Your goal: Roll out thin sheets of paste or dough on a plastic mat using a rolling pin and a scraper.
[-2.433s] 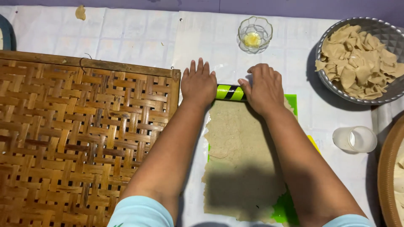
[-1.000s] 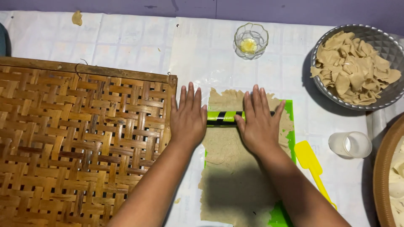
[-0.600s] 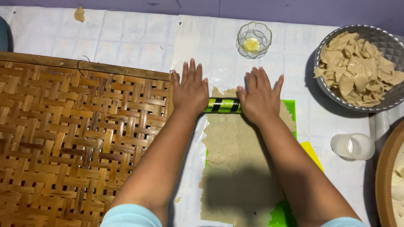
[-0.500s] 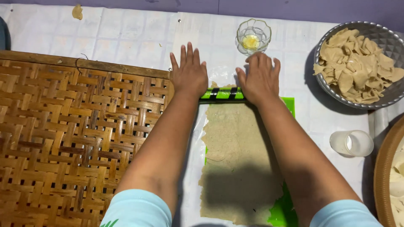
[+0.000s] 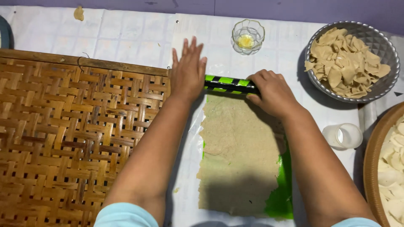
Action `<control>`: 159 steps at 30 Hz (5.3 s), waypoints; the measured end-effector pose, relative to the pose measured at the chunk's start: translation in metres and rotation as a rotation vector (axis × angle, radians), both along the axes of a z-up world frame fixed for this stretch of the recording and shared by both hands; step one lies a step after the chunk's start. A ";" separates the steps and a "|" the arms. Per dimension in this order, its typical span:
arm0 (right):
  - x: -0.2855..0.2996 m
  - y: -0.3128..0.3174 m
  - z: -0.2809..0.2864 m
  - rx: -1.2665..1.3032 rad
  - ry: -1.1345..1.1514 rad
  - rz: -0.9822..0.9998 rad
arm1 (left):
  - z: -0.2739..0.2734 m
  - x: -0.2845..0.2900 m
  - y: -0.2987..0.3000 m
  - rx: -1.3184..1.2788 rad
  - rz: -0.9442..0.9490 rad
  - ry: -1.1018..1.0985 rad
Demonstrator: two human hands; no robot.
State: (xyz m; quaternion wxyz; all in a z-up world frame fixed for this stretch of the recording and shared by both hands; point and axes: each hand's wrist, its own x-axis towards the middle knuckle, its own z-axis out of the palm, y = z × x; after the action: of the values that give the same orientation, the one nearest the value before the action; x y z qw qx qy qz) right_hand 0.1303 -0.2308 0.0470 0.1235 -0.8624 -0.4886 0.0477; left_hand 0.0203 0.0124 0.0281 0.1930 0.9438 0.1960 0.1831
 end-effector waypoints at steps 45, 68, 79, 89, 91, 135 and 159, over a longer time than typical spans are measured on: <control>-0.206 -0.100 -0.065 -0.080 -0.070 -0.242 | -0.046 -0.219 -0.143 0.080 -0.056 0.331; -0.205 -0.095 -0.046 -0.243 0.123 -0.349 | -0.032 -0.221 -0.150 0.013 0.015 0.404; -0.285 -0.158 -0.069 -0.080 -0.025 -0.241 | -0.044 -0.309 -0.204 0.070 -0.015 0.283; -0.296 -0.201 -0.066 -0.081 -0.150 -0.113 | -0.052 -0.351 -0.199 0.166 -0.138 0.194; -0.280 -0.193 -0.057 -0.085 -0.135 -0.073 | -0.046 -0.336 -0.185 0.228 -0.179 0.150; -0.074 -0.011 -0.085 -0.185 -0.089 -0.341 | -0.038 -0.086 -0.065 0.048 0.086 0.225; 0.018 0.036 -0.078 -0.163 -0.052 -0.301 | -0.055 0.012 -0.013 0.040 0.089 0.491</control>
State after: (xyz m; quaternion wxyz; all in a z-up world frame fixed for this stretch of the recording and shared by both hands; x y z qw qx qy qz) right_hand 0.1487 -0.1946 -0.0309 0.0464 -0.9339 -0.3515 0.0457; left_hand 0.0324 -0.0002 -0.0273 0.1128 0.9541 0.2747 -0.0395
